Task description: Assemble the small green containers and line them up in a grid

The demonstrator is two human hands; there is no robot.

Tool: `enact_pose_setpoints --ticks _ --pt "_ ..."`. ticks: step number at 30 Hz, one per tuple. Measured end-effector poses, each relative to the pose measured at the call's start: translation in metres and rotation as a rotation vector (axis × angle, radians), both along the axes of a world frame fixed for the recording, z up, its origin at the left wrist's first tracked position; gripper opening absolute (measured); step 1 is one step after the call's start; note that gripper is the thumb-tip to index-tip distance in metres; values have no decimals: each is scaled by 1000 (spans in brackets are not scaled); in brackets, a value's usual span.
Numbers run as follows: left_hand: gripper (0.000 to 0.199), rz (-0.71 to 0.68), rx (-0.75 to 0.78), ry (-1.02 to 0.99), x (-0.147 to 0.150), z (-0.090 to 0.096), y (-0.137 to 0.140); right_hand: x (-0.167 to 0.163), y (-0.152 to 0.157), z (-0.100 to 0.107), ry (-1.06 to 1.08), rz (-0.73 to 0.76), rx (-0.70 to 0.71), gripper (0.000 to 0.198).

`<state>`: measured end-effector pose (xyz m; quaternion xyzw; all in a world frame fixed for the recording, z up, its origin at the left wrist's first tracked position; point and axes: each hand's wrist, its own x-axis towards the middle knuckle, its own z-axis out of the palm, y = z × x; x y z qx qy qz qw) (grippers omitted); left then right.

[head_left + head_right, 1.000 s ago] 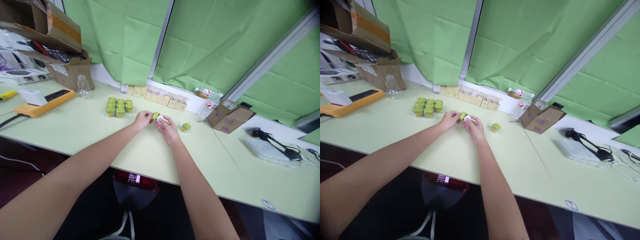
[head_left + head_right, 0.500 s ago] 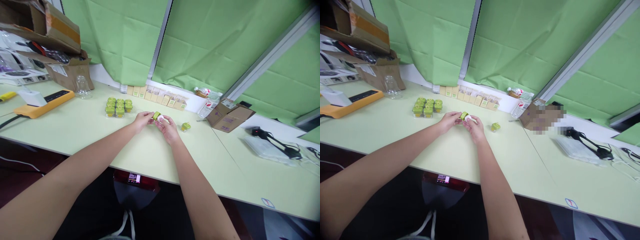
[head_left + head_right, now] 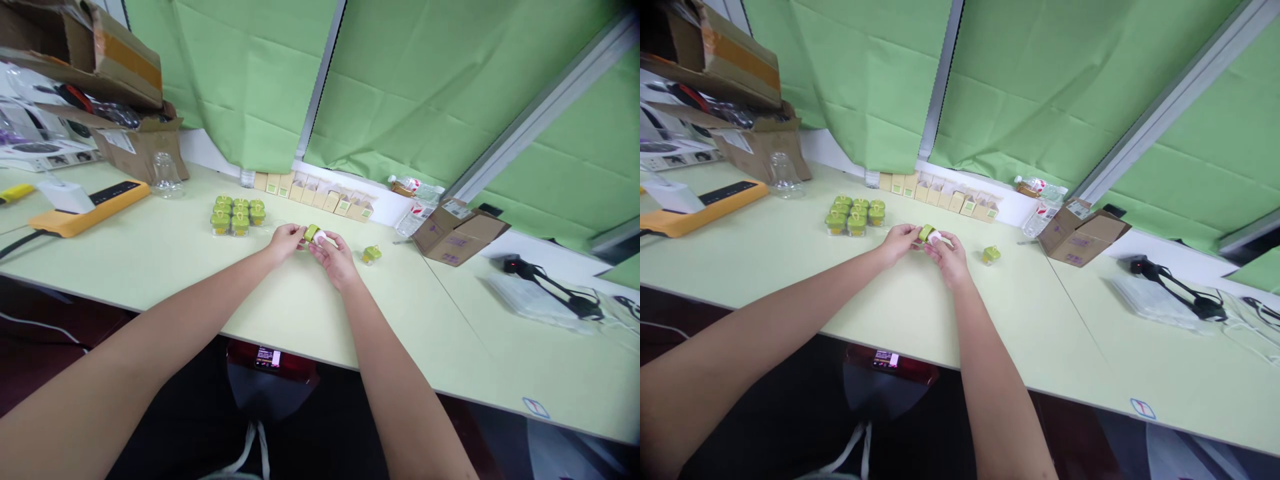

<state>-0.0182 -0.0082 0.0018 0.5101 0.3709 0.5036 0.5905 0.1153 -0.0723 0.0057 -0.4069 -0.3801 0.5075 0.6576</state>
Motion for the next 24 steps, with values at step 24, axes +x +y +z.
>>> enact_pose_setpoints --ticks 24 --pt "34 -198 -138 -318 1 2 -7 4 3 -7 -189 -109 97 42"
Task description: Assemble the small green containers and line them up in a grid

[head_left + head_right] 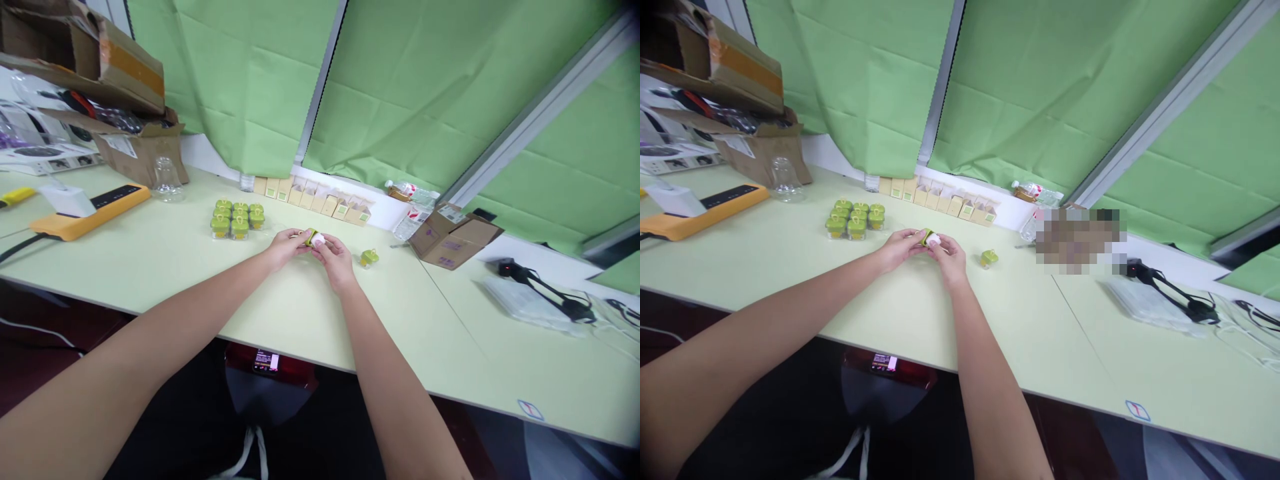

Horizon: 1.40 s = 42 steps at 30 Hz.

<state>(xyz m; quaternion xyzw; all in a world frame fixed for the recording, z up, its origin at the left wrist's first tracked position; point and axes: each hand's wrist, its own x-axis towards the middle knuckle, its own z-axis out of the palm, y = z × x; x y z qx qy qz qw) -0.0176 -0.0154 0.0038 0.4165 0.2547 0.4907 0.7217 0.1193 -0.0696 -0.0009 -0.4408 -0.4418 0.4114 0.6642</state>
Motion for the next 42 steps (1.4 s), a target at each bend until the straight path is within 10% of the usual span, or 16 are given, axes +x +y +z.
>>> enact_pose_setpoints --ticks 42 --pt "18 -112 -102 -100 -6 0 4 3 -1 3 -48 -59 41 40"
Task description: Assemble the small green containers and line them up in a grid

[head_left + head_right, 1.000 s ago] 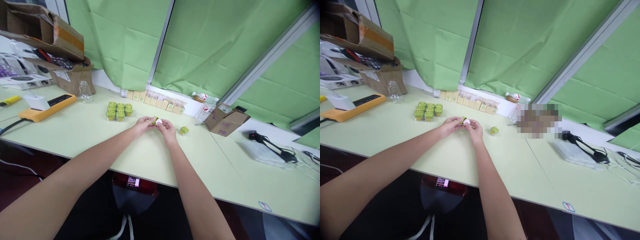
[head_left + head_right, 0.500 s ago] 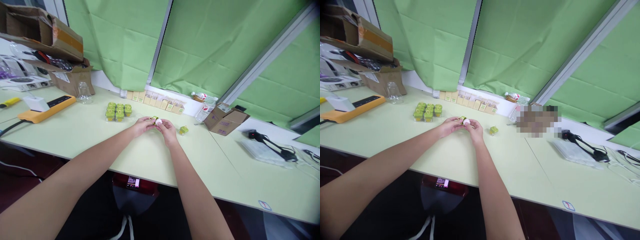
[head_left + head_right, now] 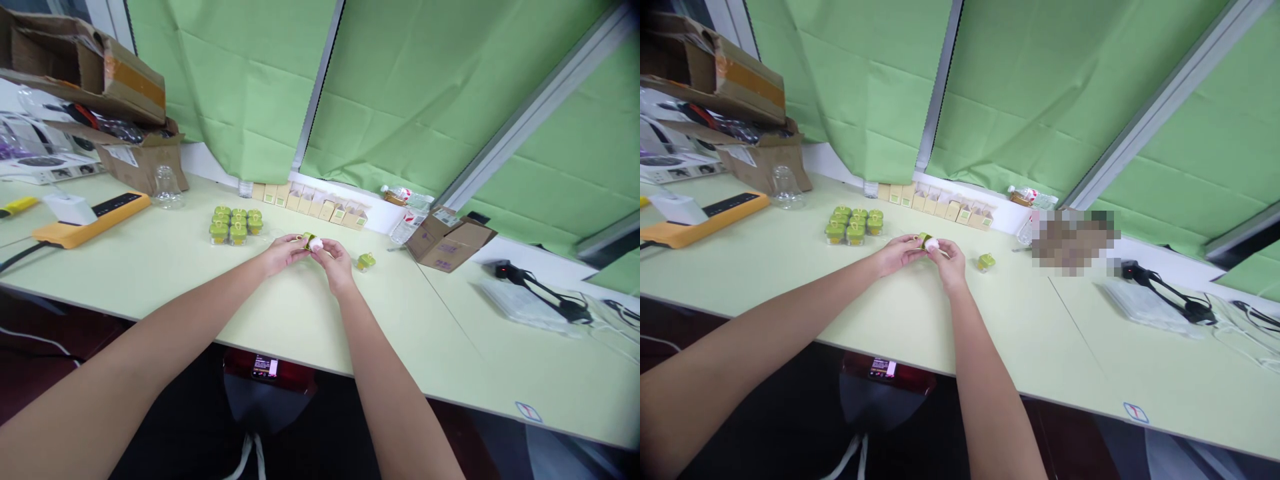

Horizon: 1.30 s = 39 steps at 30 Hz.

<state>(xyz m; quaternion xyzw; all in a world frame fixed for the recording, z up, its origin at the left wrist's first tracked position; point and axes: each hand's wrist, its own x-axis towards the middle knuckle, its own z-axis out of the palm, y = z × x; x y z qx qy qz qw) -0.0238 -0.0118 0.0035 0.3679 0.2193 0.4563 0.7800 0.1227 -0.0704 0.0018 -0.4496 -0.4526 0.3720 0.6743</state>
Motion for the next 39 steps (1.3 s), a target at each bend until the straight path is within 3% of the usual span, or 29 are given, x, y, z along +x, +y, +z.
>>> enact_pose_setpoints --ticks 15,22,27,39 --pt "30 15 105 -16 -1 -3 0 2 -1 0 -88 17 48 41" --pt "31 4 84 -9 -1 -3 -3 3 1 -5 -245 -75 -12 51" --pt "30 8 33 -15 0 -1 -5 -1 0 -4 -314 -134 65 42" --pt "25 -22 17 4 0 -4 -4 -1 -4 0 -441 -142 72 32"
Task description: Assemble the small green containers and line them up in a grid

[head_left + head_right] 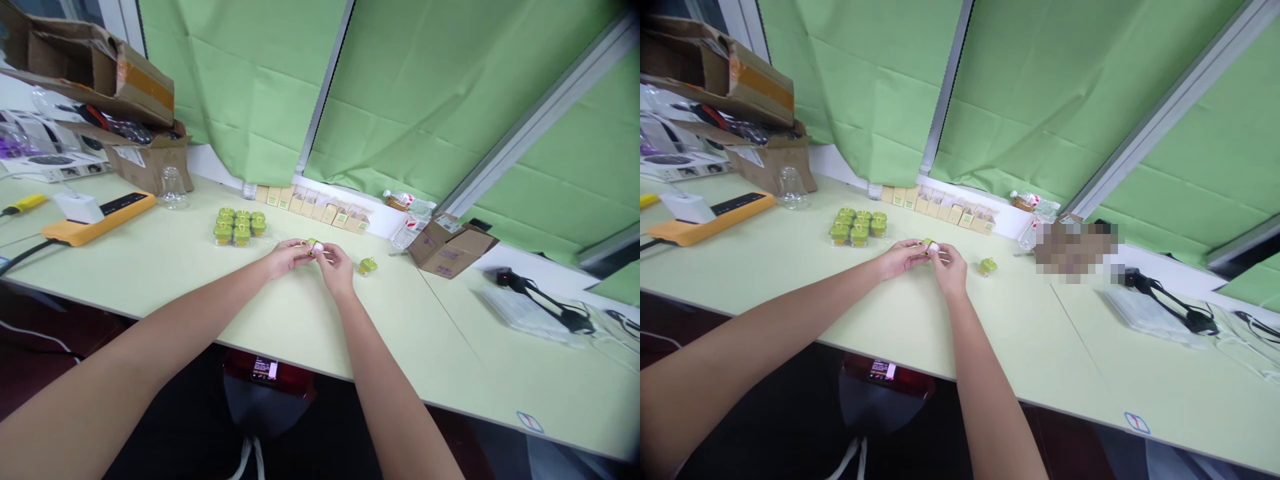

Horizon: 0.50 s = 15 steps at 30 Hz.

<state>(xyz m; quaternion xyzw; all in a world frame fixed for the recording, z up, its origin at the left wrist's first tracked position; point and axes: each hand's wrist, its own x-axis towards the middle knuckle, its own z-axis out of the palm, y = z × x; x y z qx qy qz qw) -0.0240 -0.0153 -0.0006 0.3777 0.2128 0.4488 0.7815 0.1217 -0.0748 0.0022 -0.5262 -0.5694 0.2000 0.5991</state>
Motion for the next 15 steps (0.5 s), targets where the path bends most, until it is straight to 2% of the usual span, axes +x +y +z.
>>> enact_pose_setpoints --ticks 6,15 --pt "27 0 -7 12 0 0 1 -6 -2 2 -8 41 41 32" --pt "27 -20 47 5 0 -3 2 -3 5 -3 143 -14 -27 43"
